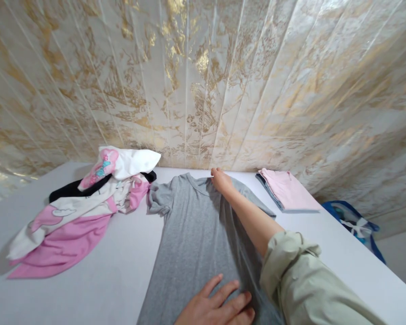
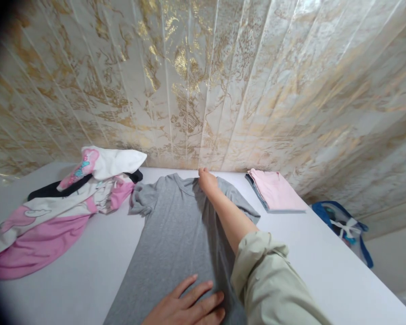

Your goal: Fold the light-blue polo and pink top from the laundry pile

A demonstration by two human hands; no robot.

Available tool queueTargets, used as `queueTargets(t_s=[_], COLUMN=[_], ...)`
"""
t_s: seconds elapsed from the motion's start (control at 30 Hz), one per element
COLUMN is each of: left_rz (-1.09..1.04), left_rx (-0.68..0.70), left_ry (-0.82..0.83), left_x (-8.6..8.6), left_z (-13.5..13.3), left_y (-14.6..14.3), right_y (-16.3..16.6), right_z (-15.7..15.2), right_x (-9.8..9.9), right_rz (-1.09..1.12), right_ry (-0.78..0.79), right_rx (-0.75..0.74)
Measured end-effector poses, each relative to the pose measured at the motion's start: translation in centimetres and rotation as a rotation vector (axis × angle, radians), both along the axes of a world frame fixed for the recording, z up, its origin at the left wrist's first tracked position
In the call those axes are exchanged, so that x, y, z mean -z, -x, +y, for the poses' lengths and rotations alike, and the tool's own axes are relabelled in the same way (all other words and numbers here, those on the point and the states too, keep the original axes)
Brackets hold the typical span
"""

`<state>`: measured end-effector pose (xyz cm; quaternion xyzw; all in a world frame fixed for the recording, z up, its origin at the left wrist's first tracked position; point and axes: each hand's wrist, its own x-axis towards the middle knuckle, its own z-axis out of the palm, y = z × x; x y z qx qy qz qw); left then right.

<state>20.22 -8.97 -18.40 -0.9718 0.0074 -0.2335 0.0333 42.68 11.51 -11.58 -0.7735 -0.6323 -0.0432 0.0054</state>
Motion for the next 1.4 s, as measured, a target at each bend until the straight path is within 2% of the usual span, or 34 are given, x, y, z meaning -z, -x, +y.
queueTargets(t_s=[0.13, 0.2, 0.3, 0.37, 0.47, 0.53, 0.6, 0.67, 0.77, 0.83, 0.9, 0.97, 1.07, 1.23, 1.4], left_rz=[-0.003, -0.008, -0.020, -0.011, 0.056, 0.114, 0.141, 0.110, 0.021, -0.022, -0.034, -0.038, -0.028, 0.071, 0.118], left_rx=[0.014, 0.017, 0.017, 0.022, 0.032, 0.053, 0.061, -0.014, -0.294, -0.497, -0.651, -0.691, -0.687, -0.754, -0.822], left_ry=[0.001, 0.010, 0.055, 0.091, 0.171, 0.262, 0.388, 0.527, 0.659, 0.640, 0.588, 0.530, 0.478, 0.369, 0.330], left_x=[0.3, 0.3, 0.2, 0.2, 0.2, 0.0, -0.8, -2.4, -5.2, -6.1, -5.7, -4.4, -2.4, -1.8, -1.7], left_z=[-0.1, -0.2, -0.2, -0.2, -0.6, -0.9, -0.7, 0.4, 4.6, 7.9, 10.6, 11.8, 11.7, 11.1, 11.5], left_y=[-0.1, -0.1, 0.0, 0.1, 0.1, 0.2, 0.3, 0.5, 0.8, 1.0, 1.3, 1.6, 2.0, 1.9, 1.6], right_y=[-2.3, -3.8, -5.9, -7.1, -8.6, -9.3, -9.6, -9.2, -7.3, -5.1, -2.3, 0.4, 3.3, 3.7, 3.8], right_z=[-3.0, -5.3, -8.9, -10.8, -12.0, -12.1, -12.0, -11.9, -11.6, -11.1, -10.0, -8.4, -5.4, -0.6, 2.0], right_x=[-1.3, -1.1, 0.9, 2.6, 4.3, 4.5, 4.1, 3.4, 2.2, 1.6, 1.2, 1.2, 1.5, 2.2, 1.8], right_rz=[0.054, 0.067, 0.069, 0.087, 0.138, 0.171, 0.186, 0.184, 0.177, 0.202, 0.236, 0.247, 0.229, 0.207, 0.202], right_ry=[-0.091, -0.099, -0.031, -0.048, -0.091, -0.087, -0.098, -0.142, -0.209, -0.190, -0.149, -0.119, -0.059, 0.000, 0.004], right_rx=[-0.008, 0.032, 0.082, 0.076, 0.057, 0.023, 0.012, 0.050, 0.080, -0.012, -0.135, -0.230, -0.303, -0.239, -0.209])
